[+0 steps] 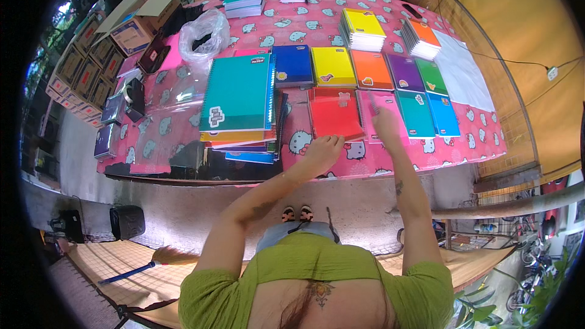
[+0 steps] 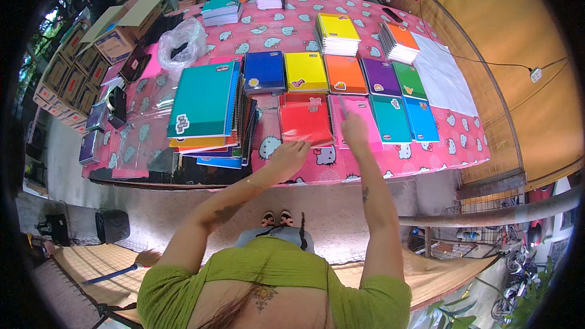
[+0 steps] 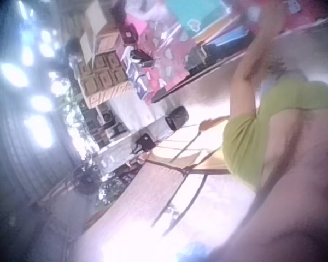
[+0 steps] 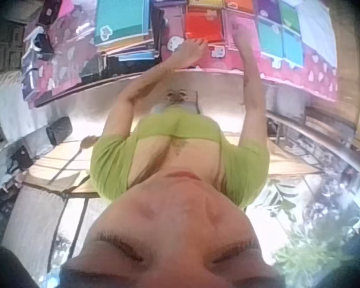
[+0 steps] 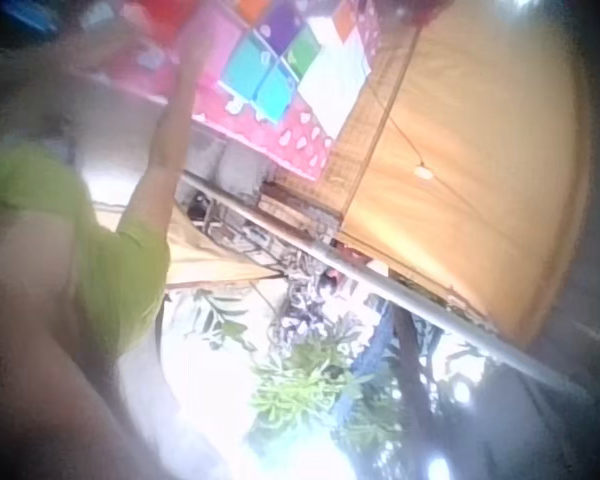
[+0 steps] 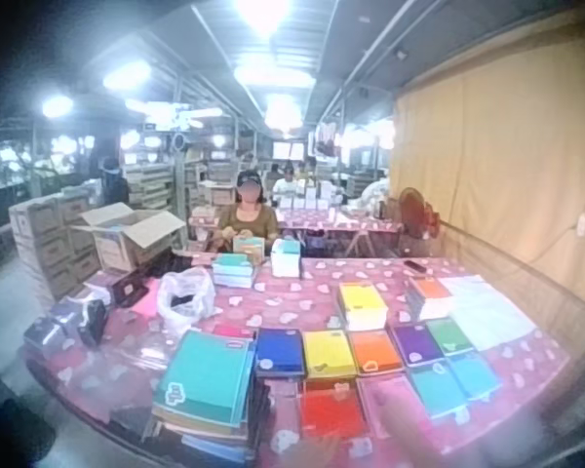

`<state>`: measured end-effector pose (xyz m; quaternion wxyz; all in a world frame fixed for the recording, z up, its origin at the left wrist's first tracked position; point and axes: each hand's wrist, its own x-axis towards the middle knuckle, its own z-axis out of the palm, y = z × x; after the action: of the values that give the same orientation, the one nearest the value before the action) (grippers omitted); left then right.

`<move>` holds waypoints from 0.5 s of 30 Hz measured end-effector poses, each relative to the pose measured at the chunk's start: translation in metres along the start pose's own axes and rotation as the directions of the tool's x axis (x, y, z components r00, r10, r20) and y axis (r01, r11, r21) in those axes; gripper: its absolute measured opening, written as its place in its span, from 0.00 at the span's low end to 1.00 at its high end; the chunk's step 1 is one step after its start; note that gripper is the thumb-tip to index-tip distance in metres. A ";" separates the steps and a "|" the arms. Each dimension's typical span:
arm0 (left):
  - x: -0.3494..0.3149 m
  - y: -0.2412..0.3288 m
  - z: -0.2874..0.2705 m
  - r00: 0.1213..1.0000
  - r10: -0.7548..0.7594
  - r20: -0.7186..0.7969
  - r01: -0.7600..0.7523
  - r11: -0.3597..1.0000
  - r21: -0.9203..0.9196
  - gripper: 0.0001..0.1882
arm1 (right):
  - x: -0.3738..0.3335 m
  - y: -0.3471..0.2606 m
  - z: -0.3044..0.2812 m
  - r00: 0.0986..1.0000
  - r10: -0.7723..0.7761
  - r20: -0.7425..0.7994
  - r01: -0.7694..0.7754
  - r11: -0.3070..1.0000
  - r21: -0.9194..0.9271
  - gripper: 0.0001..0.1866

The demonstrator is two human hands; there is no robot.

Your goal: The person sorts notebooks by color into a stack and then places a small stack of notebooks into a clear plastic bag, sealing it with tape.

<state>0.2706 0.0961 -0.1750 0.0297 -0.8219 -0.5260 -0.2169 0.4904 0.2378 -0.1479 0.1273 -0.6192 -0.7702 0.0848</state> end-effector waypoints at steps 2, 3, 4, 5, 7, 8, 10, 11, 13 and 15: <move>0.000 0.019 -0.075 0.969 -0.195 -0.150 0.162 0.965 -0.206 0.15 | -0.006 -0.018 -0.059 0.983 0.046 -0.176 -0.015 0.985 0.174 0.18; 0.003 0.026 -0.145 0.904 -0.411 -0.117 0.375 0.895 -0.243 0.08 | -0.009 -0.029 -0.080 0.949 0.066 -0.308 0.059 0.923 0.381 0.17; -0.013 0.004 -0.181 0.839 -0.429 -0.336 0.250 0.851 -0.462 0.04 | -0.010 -0.046 -0.101 0.899 0.103 -0.426 0.172 0.810 0.560 0.16; -0.022 0.002 -0.231 0.753 -0.573 -0.323 0.349 0.765 -0.541 0.05 | -0.012 -0.060 -0.116 0.894 0.093 -0.437 0.274 0.659 0.700 0.16; -0.054 -0.008 -0.285 0.403 -0.667 -0.626 0.457 0.739 -0.494 0.10 | -0.023 -0.108 -0.136 0.882 0.076 -0.465 0.431 0.266 0.862 0.15; -0.064 -0.006 -0.310 0.203 -0.608 -0.768 0.018 0.786 -0.617 0.12 | -0.027 -0.136 -0.145 0.846 -0.042 -0.532 0.511 0.351 0.785 0.16; -0.100 -0.024 -0.341 0.062 -0.227 -0.972 -0.209 0.949 -0.235 0.16 | -0.031 -0.194 -0.154 0.672 -0.308 -0.674 0.736 0.384 0.558 0.20; -0.100 -0.028 -0.347 0.058 -0.114 -0.992 -0.205 0.971 -0.124 0.15 | -0.028 -0.217 -0.153 0.521 -0.432 -0.736 0.850 0.344 0.399 0.22; -0.104 -0.045 -0.341 0.544 0.005 -0.839 0.079 0.995 0.058 0.16 | -0.019 -0.243 -0.124 0.513 -0.626 -0.586 0.850 0.277 0.448 0.24; -0.119 -0.070 -0.321 0.828 -0.045 -0.560 0.230 0.936 0.266 0.17 | -0.011 -0.254 -0.100 0.345 -0.861 -0.374 0.923 0.239 0.301 0.24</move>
<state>0.0627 -0.0633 0.0561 0.2958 -0.6692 -0.5823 -0.3544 0.2860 0.1691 0.0193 0.3465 -0.0228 -0.9276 0.1381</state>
